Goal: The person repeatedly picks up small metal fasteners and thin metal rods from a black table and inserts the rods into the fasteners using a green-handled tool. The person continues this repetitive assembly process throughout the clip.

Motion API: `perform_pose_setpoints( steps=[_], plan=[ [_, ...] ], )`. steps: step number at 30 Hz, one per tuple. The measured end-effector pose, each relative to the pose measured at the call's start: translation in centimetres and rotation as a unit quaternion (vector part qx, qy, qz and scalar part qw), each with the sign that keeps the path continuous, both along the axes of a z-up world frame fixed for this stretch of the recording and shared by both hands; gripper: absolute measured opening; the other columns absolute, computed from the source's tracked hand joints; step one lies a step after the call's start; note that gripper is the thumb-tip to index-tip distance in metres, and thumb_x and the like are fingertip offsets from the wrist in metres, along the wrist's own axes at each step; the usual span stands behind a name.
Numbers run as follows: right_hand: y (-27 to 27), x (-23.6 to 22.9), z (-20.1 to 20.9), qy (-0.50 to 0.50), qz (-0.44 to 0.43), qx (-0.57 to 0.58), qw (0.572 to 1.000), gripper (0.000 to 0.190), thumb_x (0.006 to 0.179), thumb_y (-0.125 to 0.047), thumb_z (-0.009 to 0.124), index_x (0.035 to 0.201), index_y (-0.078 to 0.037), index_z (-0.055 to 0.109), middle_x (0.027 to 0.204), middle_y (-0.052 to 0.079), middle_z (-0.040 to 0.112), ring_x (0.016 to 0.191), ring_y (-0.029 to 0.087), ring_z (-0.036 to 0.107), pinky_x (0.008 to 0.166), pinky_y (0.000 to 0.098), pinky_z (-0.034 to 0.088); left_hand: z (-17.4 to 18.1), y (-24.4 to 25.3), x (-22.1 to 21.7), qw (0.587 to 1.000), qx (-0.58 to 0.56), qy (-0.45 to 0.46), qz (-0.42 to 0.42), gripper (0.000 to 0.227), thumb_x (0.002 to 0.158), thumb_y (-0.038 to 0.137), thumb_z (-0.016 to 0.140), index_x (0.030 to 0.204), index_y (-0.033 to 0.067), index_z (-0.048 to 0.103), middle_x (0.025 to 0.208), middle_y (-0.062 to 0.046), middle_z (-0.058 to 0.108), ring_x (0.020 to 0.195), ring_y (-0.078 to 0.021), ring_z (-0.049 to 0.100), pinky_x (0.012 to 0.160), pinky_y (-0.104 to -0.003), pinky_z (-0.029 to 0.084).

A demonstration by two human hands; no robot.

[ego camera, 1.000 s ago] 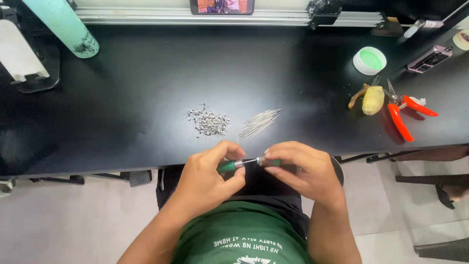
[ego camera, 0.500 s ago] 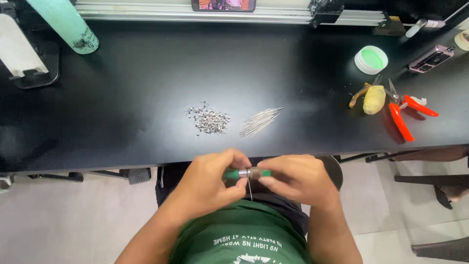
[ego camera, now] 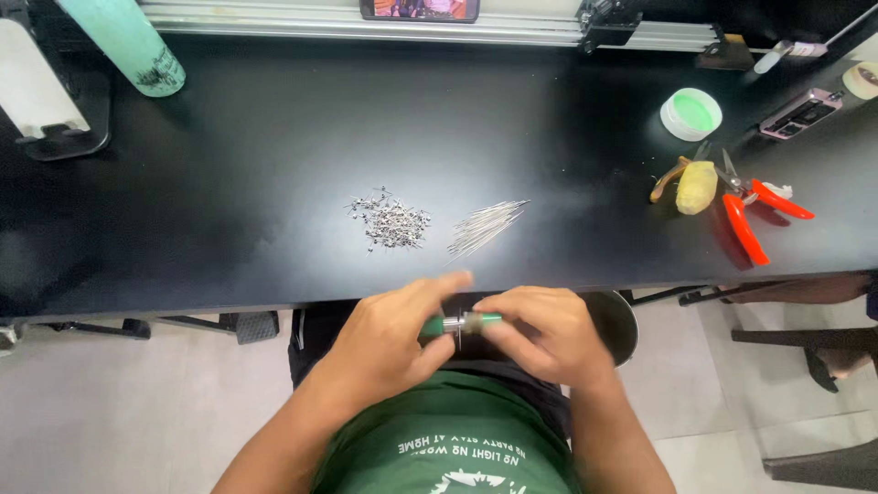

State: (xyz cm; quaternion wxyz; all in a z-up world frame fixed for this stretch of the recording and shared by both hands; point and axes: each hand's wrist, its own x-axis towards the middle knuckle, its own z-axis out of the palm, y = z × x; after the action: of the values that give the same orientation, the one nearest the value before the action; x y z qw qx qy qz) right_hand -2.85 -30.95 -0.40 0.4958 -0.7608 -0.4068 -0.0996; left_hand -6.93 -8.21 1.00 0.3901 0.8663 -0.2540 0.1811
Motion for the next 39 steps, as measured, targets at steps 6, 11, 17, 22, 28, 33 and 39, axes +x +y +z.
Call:
perform_pose_setpoints(
  steps=[6, 11, 17, 22, 28, 33, 39],
  plan=[
    [0.6, 0.2, 0.8, 0.041, -0.046, -0.072, 0.995, 0.032, 0.103, -0.027, 0.055, 0.089, -0.010, 0.077, 0.062, 0.010, 0.071, 0.056, 0.033, 0.070, 0.056, 0.0431, 0.058, -1.8, 0.6, 0.1, 0.998, 0.064, -0.014, -0.008, 0.020, 0.080, 0.012, 0.063, 0.096, 0.0188, 0.071, 0.067, 0.001, 0.049, 0.052, -0.0276, 0.060, 0.049, -0.038, 0.051],
    [0.0, 0.2, 1.0, 0.003, 0.044, -0.047, 0.998, 0.015, 0.091, -0.016, 0.073, 0.103, -0.007, 0.077, 0.089, 0.011, 0.077, 0.079, 0.033, 0.076, 0.069, 0.0424, 0.062, -0.3, 0.7, 0.0, 0.998, 0.035, 0.054, -0.024, 0.030, 0.079, 0.012, 0.064, 0.109, 0.0151, 0.071, 0.073, -0.004, 0.059, 0.062, -0.0320, 0.066, 0.054, -0.040, 0.054],
    [0.9, 0.2, 0.4, 0.062, -0.057, -0.068, 0.994, 0.039, 0.103, -0.024, 0.055, 0.069, -0.014, 0.071, 0.054, 0.003, 0.067, 0.048, 0.027, 0.066, 0.051, 0.0349, 0.055, -1.3, 0.8, 0.4, 0.998, 0.040, 0.045, -0.026, 0.033, 0.080, 0.013, 0.066, 0.112, 0.0176, 0.070, 0.077, -0.002, 0.061, 0.067, -0.0294, 0.068, 0.057, -0.039, 0.055],
    [0.1, 0.2, 1.1, 0.015, 0.063, -0.062, 0.996, 0.019, 0.092, -0.022, 0.074, 0.106, -0.010, 0.076, 0.090, 0.009, 0.077, 0.078, 0.030, 0.076, 0.069, 0.0417, 0.063, 0.1, 1.1, 0.4, 0.991, 0.049, 0.115, -0.050, 0.022, 0.082, 0.012, 0.060, 0.098, 0.0145, 0.076, 0.069, -0.002, 0.058, 0.055, -0.0305, 0.063, 0.051, -0.038, 0.051],
    [0.8, 0.0, -0.2, 0.135, -0.040, -0.068, 0.988, 0.052, 0.103, -0.024, 0.053, 0.052, -0.019, 0.064, 0.047, -0.002, 0.068, 0.042, 0.021, 0.065, 0.048, 0.0294, 0.054, -1.1, 0.1, 0.2, 0.999, 0.046, 0.016, -0.012, 0.061, 0.076, 0.009, 0.069, 0.135, 0.0157, 0.058, 0.076, -0.001, 0.064, 0.065, -0.0267, 0.070, 0.058, -0.038, 0.058],
    [-0.8, 0.5, 1.6, 0.242, -0.006, -0.040, 0.969, 0.017, 0.087, -0.010, 0.074, 0.103, -0.007, 0.081, 0.090, 0.014, 0.085, 0.088, 0.019, 0.079, 0.078, 0.0405, 0.064, -0.8, 1.3, 0.7, 0.987, 0.040, 0.155, -0.024, 0.073, 0.076, 0.019, 0.073, 0.144, 0.0152, 0.046, 0.081, -0.004, 0.071, 0.071, -0.0338, 0.071, 0.061, -0.044, 0.058],
    [-4.1, 6.1, 0.6, 0.110, -0.102, -0.024, 0.988, 0.041, 0.082, 0.000, 0.077, 0.122, -0.005, 0.075, 0.104, 0.012, 0.070, 0.096, 0.024, 0.069, 0.089, 0.0370, 0.057, 0.1, 3.7, 2.1, 0.982, 0.107, 0.000, 0.154, 0.067, 0.082, 0.036, 0.077, 0.142, 0.0143, 0.058, 0.079, -0.010, 0.075, 0.075, -0.0334, 0.074, 0.065, -0.044, 0.057]
  ],
)
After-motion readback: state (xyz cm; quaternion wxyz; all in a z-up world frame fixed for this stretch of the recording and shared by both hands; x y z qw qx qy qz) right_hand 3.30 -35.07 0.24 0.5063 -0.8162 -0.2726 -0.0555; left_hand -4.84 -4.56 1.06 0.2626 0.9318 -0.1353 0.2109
